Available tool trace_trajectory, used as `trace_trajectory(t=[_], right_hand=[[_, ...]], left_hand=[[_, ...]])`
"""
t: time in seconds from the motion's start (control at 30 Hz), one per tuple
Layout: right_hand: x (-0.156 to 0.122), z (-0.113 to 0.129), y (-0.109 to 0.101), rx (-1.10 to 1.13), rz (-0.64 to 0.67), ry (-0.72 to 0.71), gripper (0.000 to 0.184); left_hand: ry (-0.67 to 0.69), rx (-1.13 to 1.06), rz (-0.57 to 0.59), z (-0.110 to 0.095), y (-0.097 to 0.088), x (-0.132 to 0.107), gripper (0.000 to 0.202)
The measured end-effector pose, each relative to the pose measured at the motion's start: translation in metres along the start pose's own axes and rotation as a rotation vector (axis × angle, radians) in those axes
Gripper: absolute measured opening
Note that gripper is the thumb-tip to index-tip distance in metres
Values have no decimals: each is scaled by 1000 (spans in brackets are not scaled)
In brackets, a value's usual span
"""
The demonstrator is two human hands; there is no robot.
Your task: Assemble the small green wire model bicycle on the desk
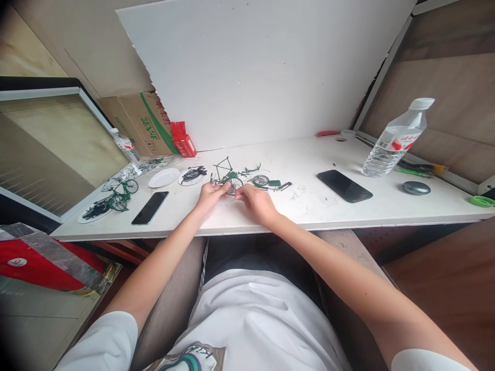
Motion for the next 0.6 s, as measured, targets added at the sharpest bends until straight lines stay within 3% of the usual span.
trace_trajectory(t=[0.17, 0.43, 0.6], right_hand=[[-3, -43, -9, 197, -24, 152, 22], [-6, -51, -7, 113, 3, 250, 21], [-8, -53, -8, 137, -13, 253, 21]], left_hand=[[-57, -36, 37, 10, 15, -7, 58], [-47, 42, -10, 12, 15, -5, 46], [-45, 29, 3, 12, 18, -8, 51]])
Point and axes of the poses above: each hand's wrist, its own x-axis towards the middle knuckle, its own y-axis out of the palm, z = x × y, the point moved 10 cm from there along x, towards the middle knuckle, and after that the axes turned 13 degrees about -y, right-handed, at the moved point
